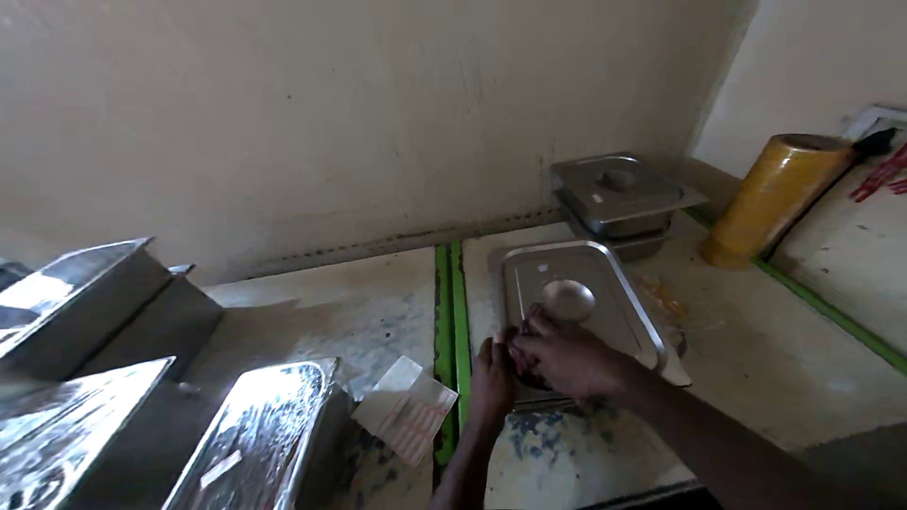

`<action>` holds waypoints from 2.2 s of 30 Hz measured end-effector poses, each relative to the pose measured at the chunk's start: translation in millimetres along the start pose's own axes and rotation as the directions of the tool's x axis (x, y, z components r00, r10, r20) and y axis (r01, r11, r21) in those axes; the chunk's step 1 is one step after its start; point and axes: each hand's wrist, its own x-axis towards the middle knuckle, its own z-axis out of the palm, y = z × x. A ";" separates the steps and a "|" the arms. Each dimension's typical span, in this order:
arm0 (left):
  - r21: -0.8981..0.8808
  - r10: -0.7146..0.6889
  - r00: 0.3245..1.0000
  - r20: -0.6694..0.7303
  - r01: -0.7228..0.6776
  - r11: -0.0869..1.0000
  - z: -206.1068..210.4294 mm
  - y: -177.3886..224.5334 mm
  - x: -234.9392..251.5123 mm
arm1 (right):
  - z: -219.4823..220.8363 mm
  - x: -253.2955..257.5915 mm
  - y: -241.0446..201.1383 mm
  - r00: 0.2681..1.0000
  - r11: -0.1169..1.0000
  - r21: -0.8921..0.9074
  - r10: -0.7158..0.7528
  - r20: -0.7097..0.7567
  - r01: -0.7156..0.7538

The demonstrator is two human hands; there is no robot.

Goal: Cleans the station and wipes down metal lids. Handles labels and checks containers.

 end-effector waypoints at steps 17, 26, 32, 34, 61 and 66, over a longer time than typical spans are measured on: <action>0.186 -0.172 0.984 0.038 0.162 0.969 2.3 13.3 -5.3 | -15.3 -119.4 103.0 0.801 0.884 -0.014 0.416 -0.430 -0.467; 0.311 -0.181 0.980 0.078 0.148 0.939 -2.8 15.1 -4.1 | 36.2 -40.0 86.4 0.896 0.968 -0.086 0.183 -0.405 -0.237; 0.318 -0.208 0.969 0.136 0.156 0.935 -7.9 18.4 -1.1 | 9.0 -39.2 68.9 0.952 0.962 -0.144 0.192 -0.238 -0.230; 0.319 -0.212 0.965 0.153 0.155 0.935 -9.0 19.6 -0.6 | 9.7 -28.0 70.8 0.958 0.982 -0.072 0.154 -0.240 -0.175; 0.132 -0.166 0.978 0.124 0.149 0.980 -6.2 10.1 0.4 | 29.0 -11.4 87.7 0.919 0.963 0.264 0.152 -0.365 -0.055; 0.125 -0.170 0.978 0.121 0.155 0.980 -5.4 6.6 1.7 | 31.8 -9.1 91.7 0.921 0.964 0.264 0.130 -0.367 -0.031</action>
